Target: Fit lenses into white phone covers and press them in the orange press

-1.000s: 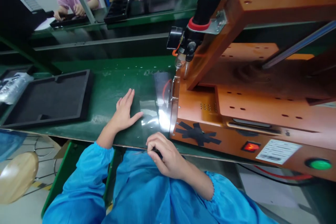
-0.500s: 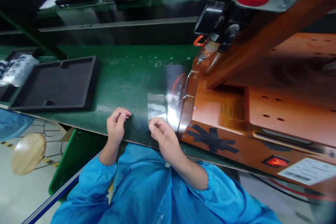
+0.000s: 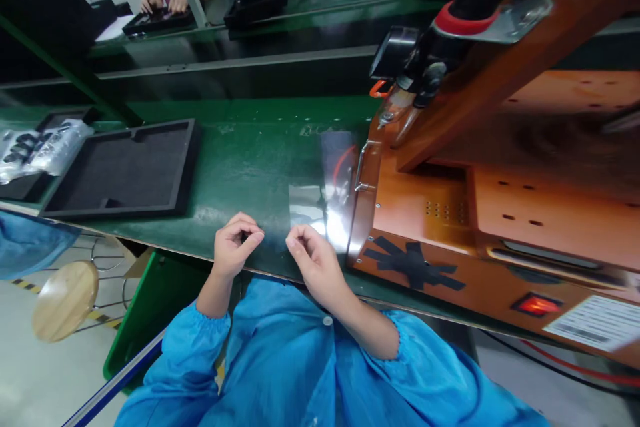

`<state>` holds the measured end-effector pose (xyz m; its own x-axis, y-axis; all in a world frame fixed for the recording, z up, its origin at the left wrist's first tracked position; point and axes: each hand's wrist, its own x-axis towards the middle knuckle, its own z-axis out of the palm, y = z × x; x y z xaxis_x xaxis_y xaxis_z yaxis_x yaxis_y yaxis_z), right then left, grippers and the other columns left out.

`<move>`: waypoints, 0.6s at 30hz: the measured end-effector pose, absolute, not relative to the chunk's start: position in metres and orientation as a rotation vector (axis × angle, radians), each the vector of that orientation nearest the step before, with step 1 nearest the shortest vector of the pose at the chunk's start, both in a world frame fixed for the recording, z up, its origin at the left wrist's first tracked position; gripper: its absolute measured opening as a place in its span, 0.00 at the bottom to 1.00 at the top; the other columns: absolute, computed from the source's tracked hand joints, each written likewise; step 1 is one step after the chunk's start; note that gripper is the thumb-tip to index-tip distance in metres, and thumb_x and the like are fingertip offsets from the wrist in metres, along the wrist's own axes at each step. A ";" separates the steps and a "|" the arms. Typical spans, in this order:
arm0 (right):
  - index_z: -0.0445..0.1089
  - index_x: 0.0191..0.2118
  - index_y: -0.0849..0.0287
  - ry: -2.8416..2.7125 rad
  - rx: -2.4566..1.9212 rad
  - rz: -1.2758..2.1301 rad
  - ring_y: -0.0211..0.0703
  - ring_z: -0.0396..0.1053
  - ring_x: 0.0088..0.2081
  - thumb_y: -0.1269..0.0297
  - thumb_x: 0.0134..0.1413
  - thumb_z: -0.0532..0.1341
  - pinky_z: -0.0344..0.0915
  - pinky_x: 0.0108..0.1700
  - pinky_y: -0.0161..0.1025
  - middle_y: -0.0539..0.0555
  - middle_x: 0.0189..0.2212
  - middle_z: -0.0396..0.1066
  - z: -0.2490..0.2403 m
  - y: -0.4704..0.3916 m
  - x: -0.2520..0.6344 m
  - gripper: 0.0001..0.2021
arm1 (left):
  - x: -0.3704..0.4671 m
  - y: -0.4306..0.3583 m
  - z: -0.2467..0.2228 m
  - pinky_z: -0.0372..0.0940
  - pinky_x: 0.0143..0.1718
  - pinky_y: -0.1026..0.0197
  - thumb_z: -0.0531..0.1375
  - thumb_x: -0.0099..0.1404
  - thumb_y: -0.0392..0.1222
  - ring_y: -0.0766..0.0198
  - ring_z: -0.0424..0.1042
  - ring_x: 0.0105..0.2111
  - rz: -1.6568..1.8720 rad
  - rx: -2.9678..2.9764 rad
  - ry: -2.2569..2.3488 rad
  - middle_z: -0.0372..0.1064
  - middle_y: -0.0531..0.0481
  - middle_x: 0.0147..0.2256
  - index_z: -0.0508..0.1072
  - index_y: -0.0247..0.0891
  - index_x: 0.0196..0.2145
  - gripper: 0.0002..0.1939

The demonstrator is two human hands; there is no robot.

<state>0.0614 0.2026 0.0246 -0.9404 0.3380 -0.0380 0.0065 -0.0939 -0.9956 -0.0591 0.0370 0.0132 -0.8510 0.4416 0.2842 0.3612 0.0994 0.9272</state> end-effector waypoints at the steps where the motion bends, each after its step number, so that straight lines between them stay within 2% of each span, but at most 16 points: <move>1: 0.66 0.36 0.55 -1.963 -0.387 2.111 0.39 0.60 0.30 0.50 0.70 0.57 0.59 0.34 0.38 0.47 0.29 0.62 0.024 0.201 0.061 0.15 | -0.060 0.037 0.013 0.66 0.33 0.60 0.73 0.64 0.54 0.62 0.71 0.31 1.886 0.839 2.287 0.72 0.48 0.29 0.82 0.40 0.28 0.15; 4: 0.69 0.43 0.56 -2.001 -0.419 1.941 0.38 0.62 0.31 0.56 0.67 0.60 0.62 0.35 0.38 0.49 0.33 0.66 0.022 0.197 0.067 0.09 | -0.063 0.035 0.014 0.67 0.34 0.61 0.73 0.64 0.51 0.62 0.72 0.32 1.924 0.875 2.267 0.72 0.49 0.29 0.82 0.40 0.28 0.13; 7: 0.67 0.56 0.56 -2.052 -0.290 1.631 0.38 0.65 0.32 0.62 0.64 0.64 0.66 0.36 0.37 0.51 0.38 0.70 0.024 0.201 0.083 0.16 | -0.069 0.035 0.011 0.65 0.37 0.63 0.72 0.65 0.44 0.64 0.71 0.34 2.014 0.859 2.257 0.73 0.51 0.30 0.81 0.40 0.29 0.09; 8: 0.67 0.55 0.56 -2.075 -0.189 1.507 0.39 0.66 0.33 0.64 0.64 0.64 0.67 0.36 0.37 0.51 0.37 0.71 0.025 0.205 0.090 0.16 | -0.072 0.036 0.010 0.65 0.37 0.63 0.72 0.64 0.43 0.65 0.72 0.34 2.029 0.810 2.304 0.73 0.51 0.31 0.81 0.40 0.29 0.09; 11: 0.69 0.44 0.55 -2.100 0.090 1.145 0.39 0.68 0.31 0.70 0.66 0.61 0.68 0.34 0.38 0.50 0.32 0.73 0.030 0.223 0.112 0.04 | -0.078 0.043 0.005 0.64 0.36 0.62 0.74 0.60 0.43 0.64 0.72 0.34 2.072 0.618 2.358 0.74 0.52 0.32 0.80 0.39 0.28 0.09; 14: 0.68 0.41 0.54 -2.078 0.089 0.955 0.38 0.67 0.28 0.76 0.63 0.59 0.66 0.32 0.38 0.49 0.29 0.73 0.043 0.249 0.138 0.08 | -0.076 0.049 0.008 0.64 0.36 0.61 0.74 0.56 0.43 0.63 0.71 0.33 2.073 0.486 2.344 0.75 0.53 0.32 0.79 0.39 0.27 0.09; 18: 0.70 0.41 0.54 -2.045 -0.174 0.814 0.39 0.68 0.29 0.79 0.60 0.61 0.67 0.32 0.38 0.50 0.29 0.74 0.063 0.288 0.170 0.11 | -0.076 0.050 0.009 0.65 0.39 0.60 0.74 0.53 0.45 0.63 0.72 0.35 2.096 0.297 2.371 0.76 0.54 0.33 0.79 0.42 0.28 0.09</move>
